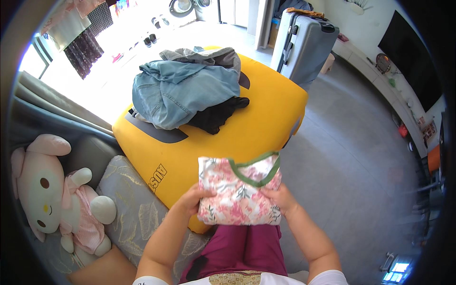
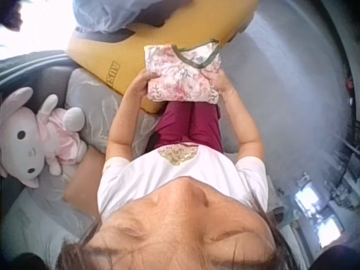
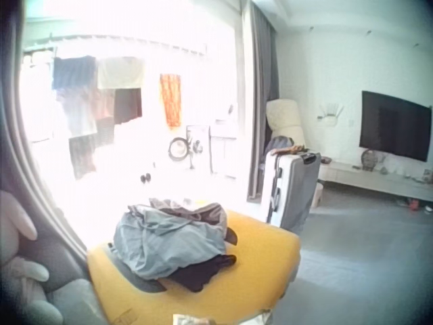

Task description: The person folds multiple pieces of clothing including a floral shirt, a blue t-shirt, a grey cloth, and denim shorts on a yellow ottoman, then stacks them on a couch.

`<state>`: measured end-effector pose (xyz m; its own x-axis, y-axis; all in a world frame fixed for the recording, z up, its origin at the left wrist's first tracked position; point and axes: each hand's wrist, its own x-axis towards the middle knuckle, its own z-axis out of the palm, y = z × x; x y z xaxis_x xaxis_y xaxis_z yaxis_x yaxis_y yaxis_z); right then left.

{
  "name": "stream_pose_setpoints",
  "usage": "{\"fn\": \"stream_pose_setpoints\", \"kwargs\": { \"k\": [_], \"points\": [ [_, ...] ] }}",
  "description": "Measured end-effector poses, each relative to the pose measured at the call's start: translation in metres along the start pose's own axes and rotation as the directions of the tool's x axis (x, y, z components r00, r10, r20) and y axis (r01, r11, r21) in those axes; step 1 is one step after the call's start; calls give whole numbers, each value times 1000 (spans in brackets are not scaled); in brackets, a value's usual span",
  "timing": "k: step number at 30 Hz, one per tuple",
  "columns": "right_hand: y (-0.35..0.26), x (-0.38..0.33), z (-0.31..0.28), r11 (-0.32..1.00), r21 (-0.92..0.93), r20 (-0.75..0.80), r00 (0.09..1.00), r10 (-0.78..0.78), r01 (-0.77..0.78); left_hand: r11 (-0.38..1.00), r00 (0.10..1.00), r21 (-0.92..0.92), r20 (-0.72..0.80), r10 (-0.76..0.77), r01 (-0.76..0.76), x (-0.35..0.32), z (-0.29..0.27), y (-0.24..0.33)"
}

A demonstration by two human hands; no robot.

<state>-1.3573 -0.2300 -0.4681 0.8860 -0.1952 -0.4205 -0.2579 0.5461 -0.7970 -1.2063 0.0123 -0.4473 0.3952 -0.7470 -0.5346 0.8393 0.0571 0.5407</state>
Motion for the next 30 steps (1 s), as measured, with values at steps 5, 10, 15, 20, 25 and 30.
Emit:
{"fn": "stream_pose_setpoints", "kwargs": {
  "k": [5, 10, 15, 20, 25, 30],
  "points": [
    [-29, 35, 8, 999, -22, 91, 995, -31, 33, 993, 989, 6, -89, 118, -118, 11, -7, 20],
    [-3, 109, 13, 861, -504, -148, 977, -153, 58, 916, 931, -185, -150, 332, -356, -59, -17, 18],
    [21, 177, 73, 215, -976, -102, 809, -578, 30, 853, 862, -195, -276, 426, -484, -121, -40, -6],
    [33, 206, 40, 239, -970, -163, 844, -512, -43, 845, 874, -255, -271, 404, -470, -122, -28, -9],
    [17, 164, -112, 22, -925, -197, 430, -881, -380, 868, 938, -355, -142, 317, -347, -113, -15, -9],
    [13, 58, -26, 929, -143, -75, 940, 333, -340, 897, 946, -330, 31, 323, -296, -90, 2, -9]
  ]
}}
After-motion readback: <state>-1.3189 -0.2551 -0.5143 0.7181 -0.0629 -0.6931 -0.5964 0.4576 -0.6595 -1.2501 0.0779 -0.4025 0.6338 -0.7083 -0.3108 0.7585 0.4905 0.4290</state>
